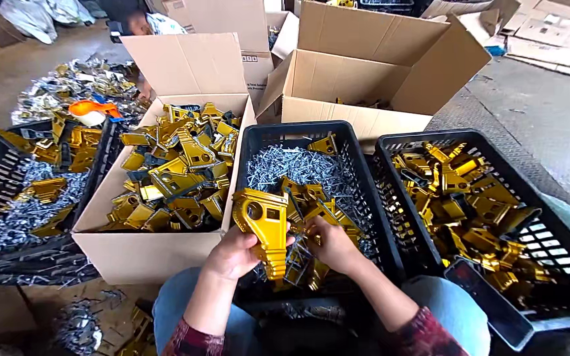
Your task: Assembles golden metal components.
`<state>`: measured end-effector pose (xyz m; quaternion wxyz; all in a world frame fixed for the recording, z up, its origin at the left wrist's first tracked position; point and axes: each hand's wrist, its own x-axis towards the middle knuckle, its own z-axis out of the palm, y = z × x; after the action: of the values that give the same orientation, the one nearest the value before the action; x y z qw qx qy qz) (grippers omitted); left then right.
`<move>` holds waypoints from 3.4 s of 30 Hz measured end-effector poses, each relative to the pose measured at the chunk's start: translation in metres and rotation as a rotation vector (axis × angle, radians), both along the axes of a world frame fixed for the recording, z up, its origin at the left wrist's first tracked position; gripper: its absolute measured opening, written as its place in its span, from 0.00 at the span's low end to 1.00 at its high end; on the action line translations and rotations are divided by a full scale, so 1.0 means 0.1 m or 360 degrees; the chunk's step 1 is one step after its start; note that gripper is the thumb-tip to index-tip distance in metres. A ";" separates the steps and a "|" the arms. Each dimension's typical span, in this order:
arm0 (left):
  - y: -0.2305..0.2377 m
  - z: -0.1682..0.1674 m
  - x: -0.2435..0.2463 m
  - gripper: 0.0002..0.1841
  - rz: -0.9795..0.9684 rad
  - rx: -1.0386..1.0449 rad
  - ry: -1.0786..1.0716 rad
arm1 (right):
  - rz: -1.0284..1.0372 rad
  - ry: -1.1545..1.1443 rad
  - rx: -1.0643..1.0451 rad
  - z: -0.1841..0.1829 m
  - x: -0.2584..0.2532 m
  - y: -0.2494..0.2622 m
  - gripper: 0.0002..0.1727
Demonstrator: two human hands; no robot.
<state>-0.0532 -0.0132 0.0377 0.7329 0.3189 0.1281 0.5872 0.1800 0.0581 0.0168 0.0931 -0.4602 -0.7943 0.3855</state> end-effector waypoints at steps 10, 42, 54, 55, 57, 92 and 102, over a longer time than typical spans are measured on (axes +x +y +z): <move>0.18 -0.13 0.42 0.37 0.0828 -0.0629 0.0734 | -0.0153 0.0322 -0.0001 0.10 0.33 -0.02 0.26; -0.04 -0.29 0.57 0.15 0.0747 -0.0016 0.1766 | 0.0130 0.0296 0.1268 -0.12 0.14 -0.09 0.20; 0.04 -0.35 0.50 0.12 0.1036 0.0083 0.1426 | 0.0179 0.0979 0.0305 -0.10 0.25 -0.06 0.22; 0.02 -0.34 0.48 0.12 0.0924 0.0130 0.1336 | 0.0222 0.1141 0.0163 -0.11 0.26 -0.06 0.24; -0.02 -0.31 0.48 0.14 0.0668 0.0239 0.1094 | 0.0422 0.1414 -0.0183 -0.09 0.26 -0.07 0.35; -0.17 -0.02 0.02 0.63 0.0393 0.0438 0.0981 | -0.0298 0.1716 -0.0913 0.43 -0.52 -0.17 0.10; -0.10 0.09 -0.31 0.40 0.1804 -0.0430 0.0623 | 0.0243 -0.0660 0.0068 -0.60 -1.81 0.58 0.18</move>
<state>-0.0844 -0.0227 0.0465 0.3035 0.2073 0.4831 0.7947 -0.0009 0.1161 -0.0428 -0.0920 -0.4659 -0.8370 0.2718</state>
